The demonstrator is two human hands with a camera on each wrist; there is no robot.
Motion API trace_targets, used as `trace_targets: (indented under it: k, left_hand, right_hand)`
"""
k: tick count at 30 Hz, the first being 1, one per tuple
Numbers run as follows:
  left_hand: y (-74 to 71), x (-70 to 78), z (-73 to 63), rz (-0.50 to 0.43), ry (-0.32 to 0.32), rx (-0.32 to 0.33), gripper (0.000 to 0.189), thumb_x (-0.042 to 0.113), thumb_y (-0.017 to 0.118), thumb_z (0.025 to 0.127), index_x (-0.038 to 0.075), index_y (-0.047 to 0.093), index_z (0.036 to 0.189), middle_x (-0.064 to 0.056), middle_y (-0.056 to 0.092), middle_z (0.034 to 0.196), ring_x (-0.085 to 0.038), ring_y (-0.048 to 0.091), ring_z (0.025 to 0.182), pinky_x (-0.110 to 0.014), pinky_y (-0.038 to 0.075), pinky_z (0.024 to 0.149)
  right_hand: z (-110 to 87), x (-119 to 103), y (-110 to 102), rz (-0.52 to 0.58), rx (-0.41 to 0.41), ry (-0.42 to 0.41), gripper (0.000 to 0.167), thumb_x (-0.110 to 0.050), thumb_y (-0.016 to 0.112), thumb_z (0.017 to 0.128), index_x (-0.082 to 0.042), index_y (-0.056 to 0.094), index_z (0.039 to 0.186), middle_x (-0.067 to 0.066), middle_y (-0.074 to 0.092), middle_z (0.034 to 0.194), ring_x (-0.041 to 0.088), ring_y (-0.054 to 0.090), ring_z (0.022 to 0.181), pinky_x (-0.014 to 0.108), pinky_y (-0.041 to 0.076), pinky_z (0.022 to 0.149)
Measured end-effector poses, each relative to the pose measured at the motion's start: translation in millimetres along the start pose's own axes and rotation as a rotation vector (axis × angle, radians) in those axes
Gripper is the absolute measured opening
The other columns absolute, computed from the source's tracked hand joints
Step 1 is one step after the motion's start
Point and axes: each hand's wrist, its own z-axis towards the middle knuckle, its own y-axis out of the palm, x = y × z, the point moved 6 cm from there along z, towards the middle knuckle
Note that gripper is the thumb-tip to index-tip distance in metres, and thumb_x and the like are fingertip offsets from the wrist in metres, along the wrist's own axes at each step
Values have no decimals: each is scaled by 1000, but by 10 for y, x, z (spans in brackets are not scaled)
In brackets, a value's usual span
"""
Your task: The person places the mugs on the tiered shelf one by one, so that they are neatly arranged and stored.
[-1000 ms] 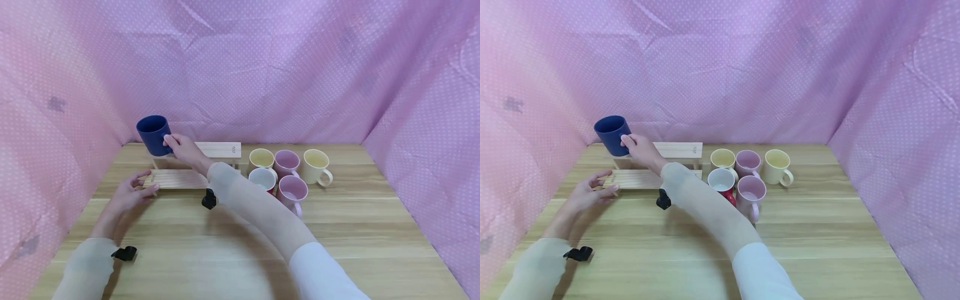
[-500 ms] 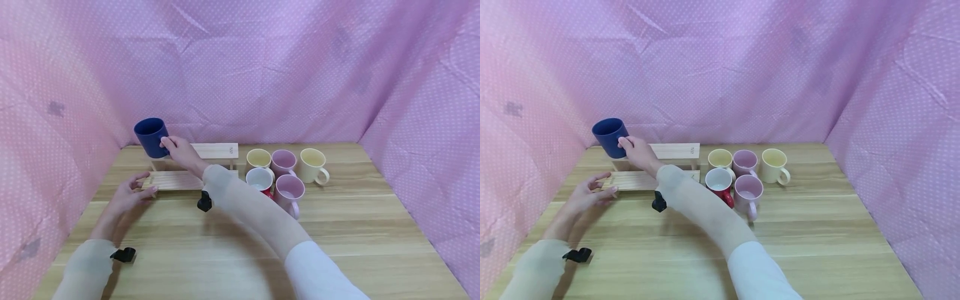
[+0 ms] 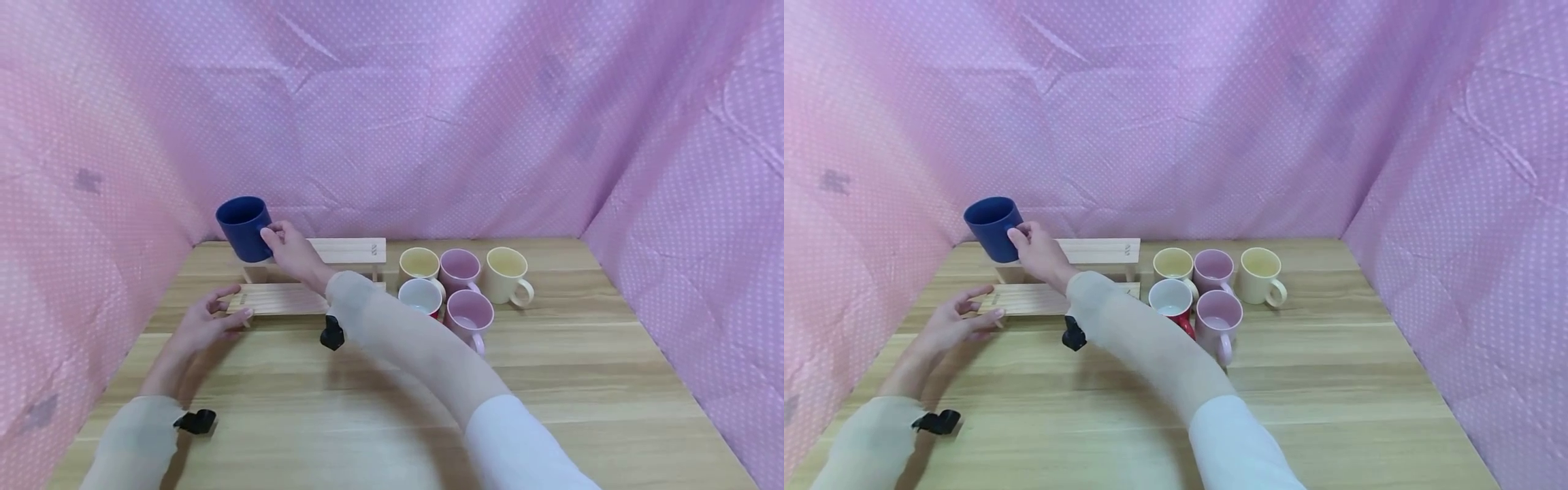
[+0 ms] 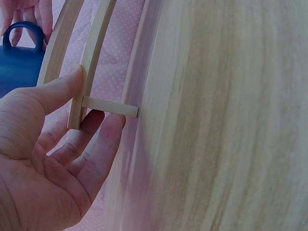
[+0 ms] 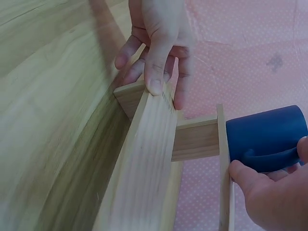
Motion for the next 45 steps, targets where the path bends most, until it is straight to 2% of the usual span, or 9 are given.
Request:
trace_targets:
  k: [4,9,14,21,27,32,37,41,45]
  left_hand:
    - [16,2,23,1,4,-3,87,33,78,92,6,29,159,-27,46,129,-15,68,88,-37,63,80]
    - [10,8,37,-2,10,-7,87,32,77,93,5,27,159,-28,45,130,-14,67,88,-36,62,81]
    - [-11,-10,39,-14,-9,-13,89,31,77,93,6,25,160,-31,40,136,-13,68,89,-36,62,82]
    - [-39,-7,40,5,-5,-7,90,34,77,92,7,26,160,-30,43,135,-14,68,90,-36,62,81]
    - [-37,15,17,12,15,-7,87,33,76,94,5,26,160,-29,47,129,-17,69,89,-36,63,80]
    - [-10,7,-18,4,15,-25,87,32,75,95,4,25,160,-30,46,130,-19,69,91,-37,62,81]
    - [0,2,-27,13,22,-33,85,31,74,96,3,24,160,-30,44,130,-17,68,90,-36,63,80]
    - [16,3,-16,10,30,-41,85,30,73,97,1,24,159,-30,45,129,-17,69,90,-37,63,80]
    - [35,5,9,3,35,-31,84,29,73,97,1,23,159,-29,46,127,-16,69,89,-37,63,79]
  right_hand:
    - [-29,-30,-77,-51,-24,-12,40,-26,53,108,-8,49,144,8,58,142,15,58,126,25,51,100]
    - [-135,-60,-250,-50,-109,9,46,-22,57,106,-7,46,148,11,57,144,20,59,126,27,55,95]
    - [-294,-59,-493,20,-260,77,39,-24,53,108,-8,48,144,17,59,137,30,66,113,34,60,90]
    - [-636,-8,-1015,-65,-460,88,48,-36,43,111,-7,41,149,19,63,134,27,69,109,45,57,96]
    - [-1125,211,-1650,-81,-438,78,47,-32,45,111,-2,42,147,20,63,132,33,66,114,48,57,96]
    - [-1686,458,-2157,-41,-349,100,45,-32,48,110,-6,44,147,20,62,133,37,65,115,50,54,99]
    - [-2149,707,-2546,19,-232,-24,40,-23,47,111,5,44,140,25,65,126,41,67,107,47,59,92]
    - [-2478,944,-2821,101,-231,-86,28,-11,39,111,10,42,130,30,64,123,43,67,109,48,56,95]
    - [-2688,1232,-3000,201,-275,-22,27,-9,33,112,6,43,132,29,62,128,40,64,116,49,52,101]
